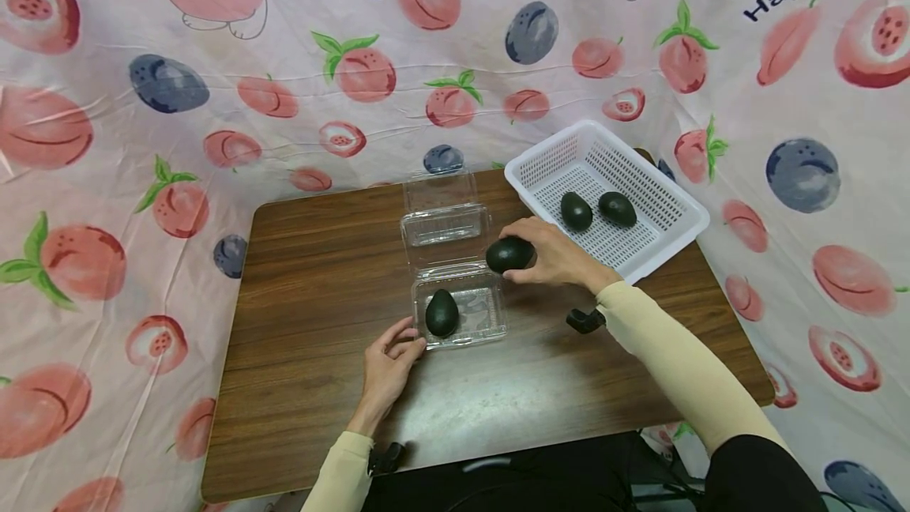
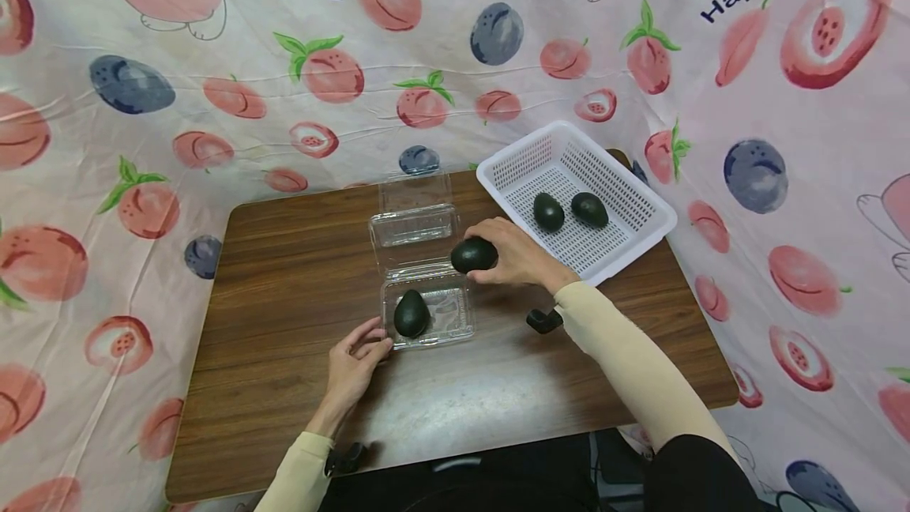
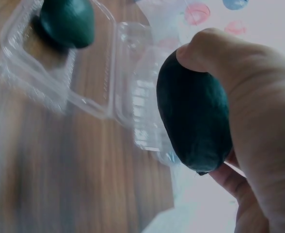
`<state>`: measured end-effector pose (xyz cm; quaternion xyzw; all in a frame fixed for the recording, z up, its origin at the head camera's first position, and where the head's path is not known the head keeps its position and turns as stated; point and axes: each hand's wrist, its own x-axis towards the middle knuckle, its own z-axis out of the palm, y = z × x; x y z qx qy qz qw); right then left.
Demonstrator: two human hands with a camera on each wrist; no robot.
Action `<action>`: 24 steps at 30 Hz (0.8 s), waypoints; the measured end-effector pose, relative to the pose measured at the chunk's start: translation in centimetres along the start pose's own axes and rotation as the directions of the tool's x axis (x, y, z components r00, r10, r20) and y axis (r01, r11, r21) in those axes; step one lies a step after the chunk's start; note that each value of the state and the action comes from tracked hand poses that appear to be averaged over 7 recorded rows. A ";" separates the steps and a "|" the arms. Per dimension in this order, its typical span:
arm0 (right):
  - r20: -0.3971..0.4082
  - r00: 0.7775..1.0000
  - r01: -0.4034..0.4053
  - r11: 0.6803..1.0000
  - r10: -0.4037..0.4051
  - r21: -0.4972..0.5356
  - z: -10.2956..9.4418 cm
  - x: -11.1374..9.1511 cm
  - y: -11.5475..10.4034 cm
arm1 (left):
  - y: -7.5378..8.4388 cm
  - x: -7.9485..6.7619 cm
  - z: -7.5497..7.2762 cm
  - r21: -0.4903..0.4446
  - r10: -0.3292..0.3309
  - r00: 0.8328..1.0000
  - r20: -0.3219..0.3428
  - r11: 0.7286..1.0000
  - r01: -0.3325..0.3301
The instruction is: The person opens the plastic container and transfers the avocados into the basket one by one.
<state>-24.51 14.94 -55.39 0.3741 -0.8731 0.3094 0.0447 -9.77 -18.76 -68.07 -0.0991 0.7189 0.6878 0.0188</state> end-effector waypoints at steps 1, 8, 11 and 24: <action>0.000 1.000 -0.015 1.000 0.015 0.003 -0.4 0.0 0.2 | 0.0 0.0 0.0 -0.002 -0.001 1.000 0.002 1.000 0.001; -0.005 0.990 -0.138 0.990 0.138 -0.018 -2.6 -0.5 1.6 | 0.1 -0.1 0.0 -0.006 0.005 1.000 -0.005 1.000 -0.005; -0.027 0.987 -0.160 0.987 0.159 -0.032 -3.3 -0.7 2.3 | 0.1 -0.1 0.1 -0.006 0.004 1.000 -0.010 1.000 -0.004; -0.083 0.966 -0.251 0.966 0.245 -0.063 -6.0 -1.4 4.6 | 0.1 -0.2 0.2 0.009 0.016 1.000 -0.019 1.000 -0.016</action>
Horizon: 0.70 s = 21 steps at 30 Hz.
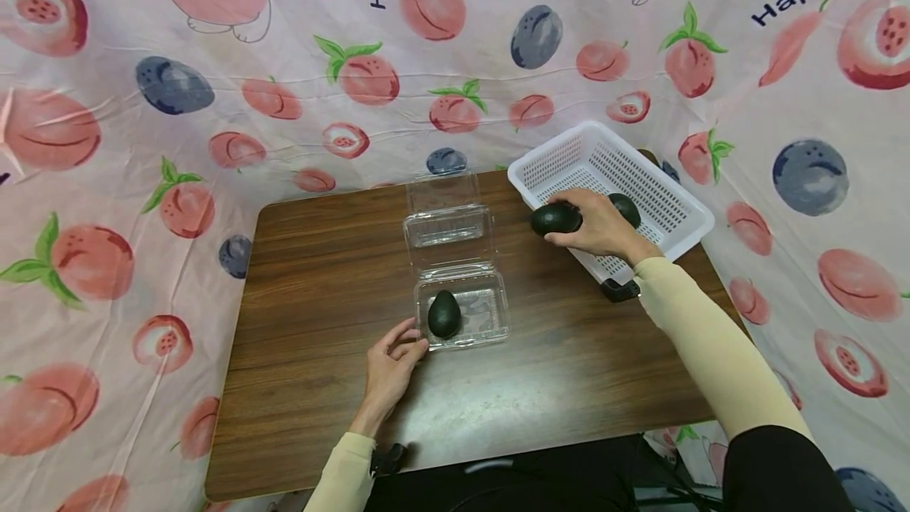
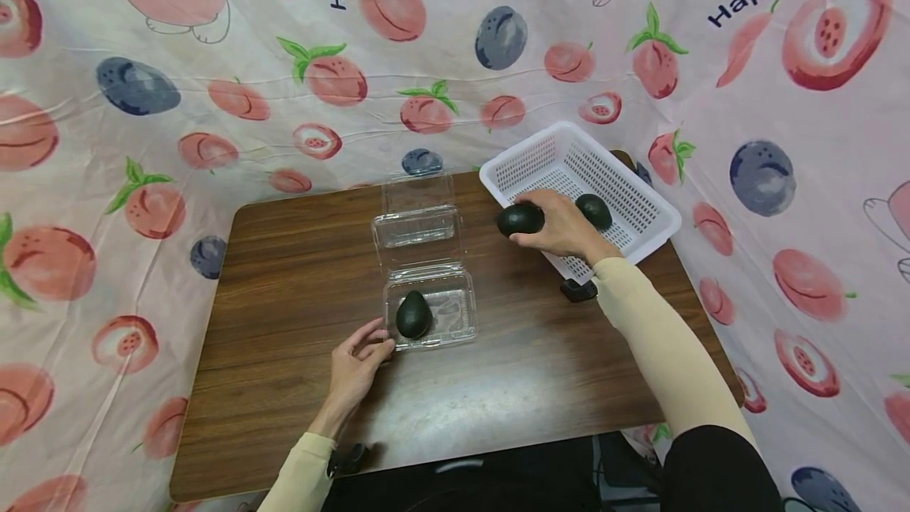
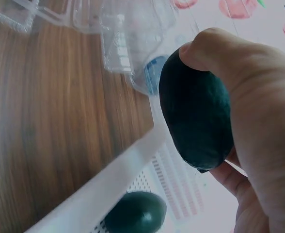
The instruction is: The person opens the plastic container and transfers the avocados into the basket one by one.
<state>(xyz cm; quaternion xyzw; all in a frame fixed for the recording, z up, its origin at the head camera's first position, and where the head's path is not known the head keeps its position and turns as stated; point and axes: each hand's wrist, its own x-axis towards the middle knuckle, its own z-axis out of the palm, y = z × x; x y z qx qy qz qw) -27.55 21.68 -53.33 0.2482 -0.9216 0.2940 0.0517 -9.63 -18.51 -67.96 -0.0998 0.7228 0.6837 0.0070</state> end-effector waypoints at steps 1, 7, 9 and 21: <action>-0.004 1.000 -0.009 1.000 0.009 -0.002 -0.1 0.0 0.2 | 0.0 0.0 0.0 0.001 0.001 1.000 0.000 1.000 -0.001; -0.025 0.998 -0.055 0.998 0.055 0.002 -1.2 0.1 1.7 | 0.2 -0.1 0.0 0.005 -0.005 1.000 0.000 1.000 0.005; -0.023 0.996 -0.082 0.997 0.082 -0.003 -1.4 0.2 2.3 | 0.3 -0.1 0.0 0.003 -0.006 1.000 -0.001 1.000 0.006; 0.008 0.980 -0.200 0.980 0.200 -0.021 -2.6 0.5 5.1 | 0.3 -0.3 0.0 -0.011 0.001 1.000 -0.005 1.000 -0.001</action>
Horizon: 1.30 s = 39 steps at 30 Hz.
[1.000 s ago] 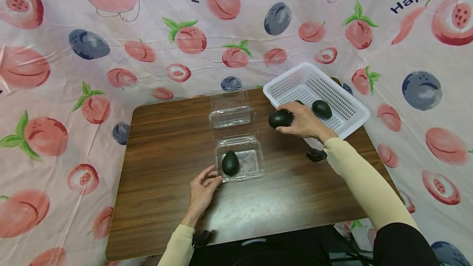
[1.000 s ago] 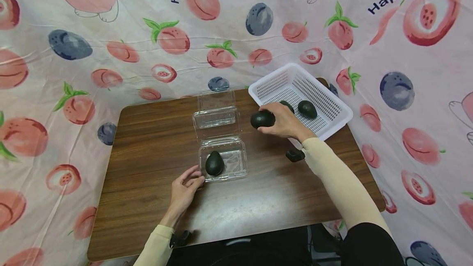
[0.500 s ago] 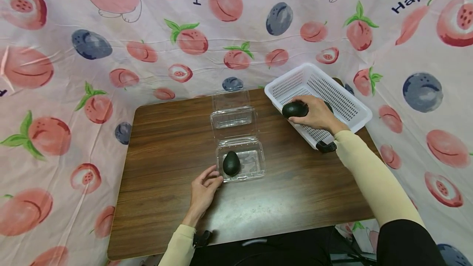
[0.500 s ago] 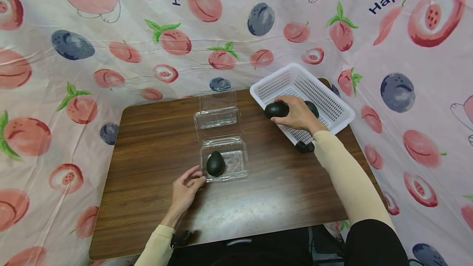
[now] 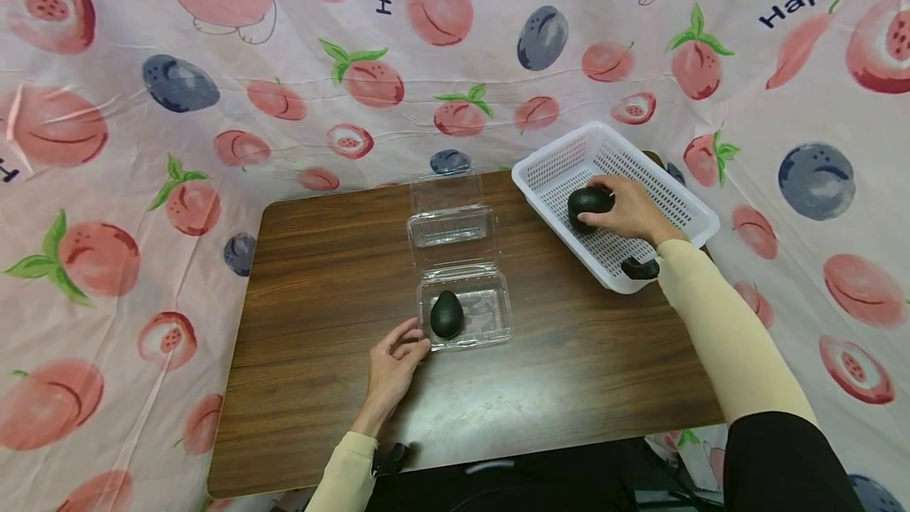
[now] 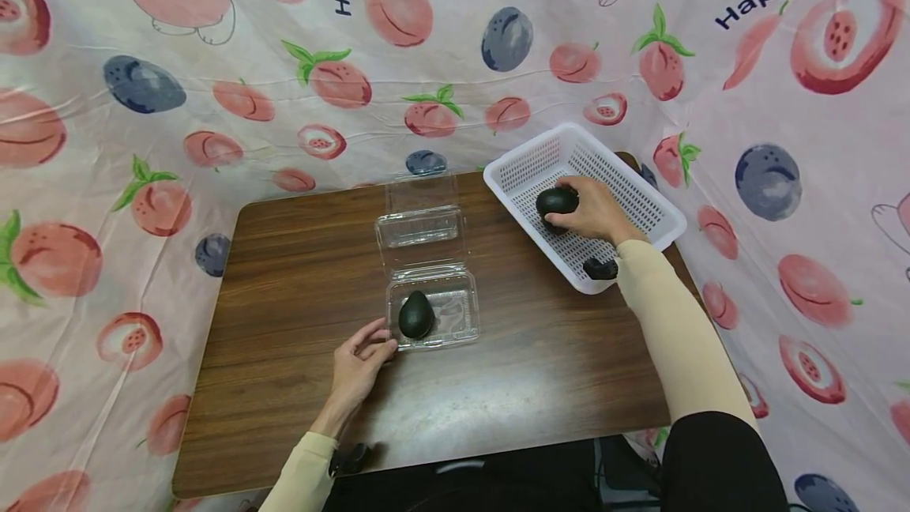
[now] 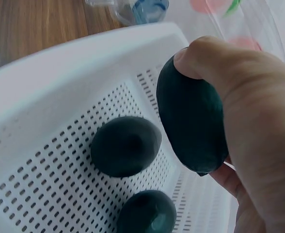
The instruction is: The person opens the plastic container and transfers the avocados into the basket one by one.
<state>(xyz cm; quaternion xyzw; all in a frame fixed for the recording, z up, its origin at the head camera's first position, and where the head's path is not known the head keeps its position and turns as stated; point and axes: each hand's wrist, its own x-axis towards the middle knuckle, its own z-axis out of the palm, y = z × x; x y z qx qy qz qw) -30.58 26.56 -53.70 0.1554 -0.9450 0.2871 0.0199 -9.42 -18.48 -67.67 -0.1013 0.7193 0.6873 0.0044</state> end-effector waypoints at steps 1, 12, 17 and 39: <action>0.008 1.000 -0.013 1.000 0.013 0.001 -0.1 0.0 0.1 | 0.0 0.0 0.0 -0.002 0.001 1.000 0.000 1.000 -0.001; 0.042 0.994 -0.104 0.995 0.104 0.000 -0.2 0.3 2.0 | -0.2 0.2 0.0 -0.023 0.005 1.000 0.001 1.000 -0.005; 0.076 0.986 -0.146 0.989 0.147 -0.009 -0.2 0.2 2.2 | -0.2 0.3 0.0 -0.011 0.008 1.000 0.003 1.000 -0.008; 0.242 0.955 -0.157 0.984 0.174 -0.088 -0.1 0.1 2.8 | 0.2 0.7 -0.2 0.008 -0.006 1.000 -0.005 1.000 0.006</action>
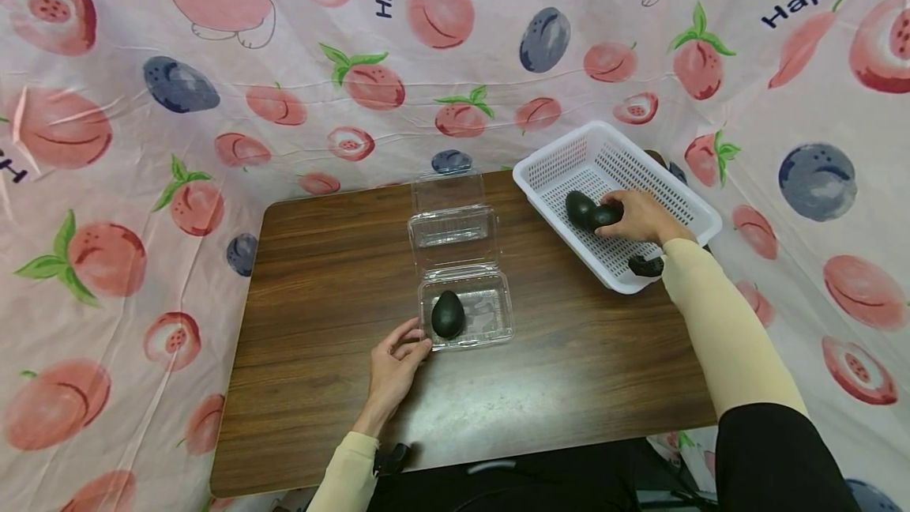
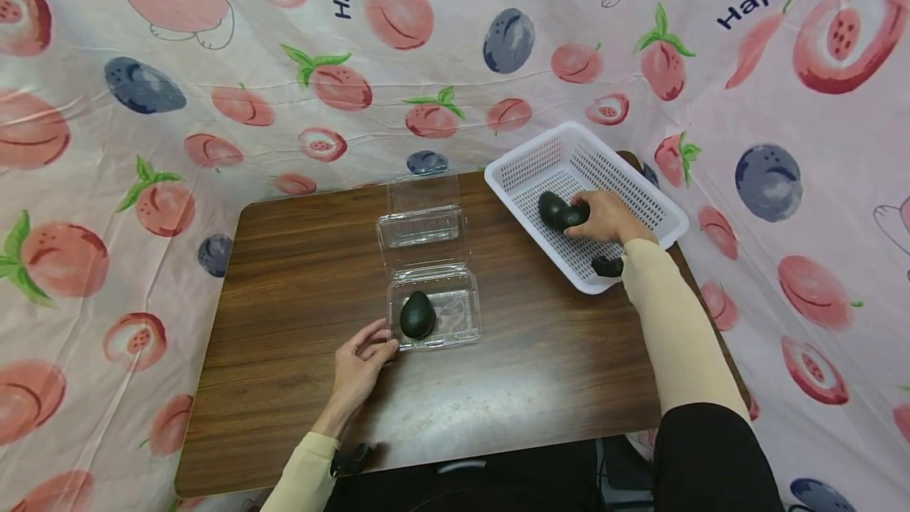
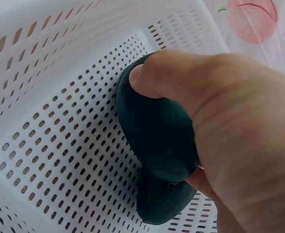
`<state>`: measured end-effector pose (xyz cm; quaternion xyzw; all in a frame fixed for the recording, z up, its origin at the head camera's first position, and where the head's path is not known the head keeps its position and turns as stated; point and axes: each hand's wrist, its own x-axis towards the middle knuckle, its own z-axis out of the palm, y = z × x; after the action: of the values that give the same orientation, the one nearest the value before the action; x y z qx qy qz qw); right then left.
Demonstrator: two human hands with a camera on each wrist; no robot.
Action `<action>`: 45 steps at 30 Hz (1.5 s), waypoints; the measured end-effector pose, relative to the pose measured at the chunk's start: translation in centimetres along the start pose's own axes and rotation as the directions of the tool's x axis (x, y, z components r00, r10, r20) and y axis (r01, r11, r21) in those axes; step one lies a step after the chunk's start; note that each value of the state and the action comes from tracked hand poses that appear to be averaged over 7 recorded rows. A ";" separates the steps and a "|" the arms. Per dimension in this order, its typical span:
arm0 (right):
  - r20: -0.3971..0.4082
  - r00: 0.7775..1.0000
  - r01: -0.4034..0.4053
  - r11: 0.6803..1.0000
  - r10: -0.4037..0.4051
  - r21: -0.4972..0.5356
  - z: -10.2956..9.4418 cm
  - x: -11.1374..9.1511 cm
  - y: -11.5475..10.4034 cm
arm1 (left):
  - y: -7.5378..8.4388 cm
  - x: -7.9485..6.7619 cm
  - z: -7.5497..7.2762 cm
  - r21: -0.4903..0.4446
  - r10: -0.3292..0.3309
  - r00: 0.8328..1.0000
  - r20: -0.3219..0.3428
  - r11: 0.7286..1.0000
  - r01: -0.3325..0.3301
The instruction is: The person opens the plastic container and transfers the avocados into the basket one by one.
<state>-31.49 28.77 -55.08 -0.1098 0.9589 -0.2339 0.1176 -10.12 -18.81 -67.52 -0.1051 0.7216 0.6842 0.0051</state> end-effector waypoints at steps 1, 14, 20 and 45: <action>0.006 1.000 -0.005 1.000 0.005 -0.004 0.1 0.0 0.0 | 0.0 0.0 0.0 -0.001 -0.004 1.000 0.001 1.000 0.004; 0.027 0.999 -0.021 1.000 0.021 -0.002 1.2 1.0 0.0 | -0.1 0.1 -0.1 -0.022 0.007 1.000 0.008 1.000 -0.007; 0.031 0.999 -0.012 1.000 0.011 0.009 2.1 1.6 0.1 | -0.1 0.1 -0.1 -0.031 0.016 1.000 0.014 0.999 -0.015; 0.015 1.000 -0.012 1.000 0.012 -0.006 3.4 2.1 0.6 | -0.1 0.0 -0.1 0.001 0.018 1.000 0.008 1.000 -0.018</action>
<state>-32.68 27.32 -58.67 -0.1062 0.9592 -0.2297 0.1260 -10.09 -18.91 -67.58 -0.0961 0.7229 0.6842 0.0017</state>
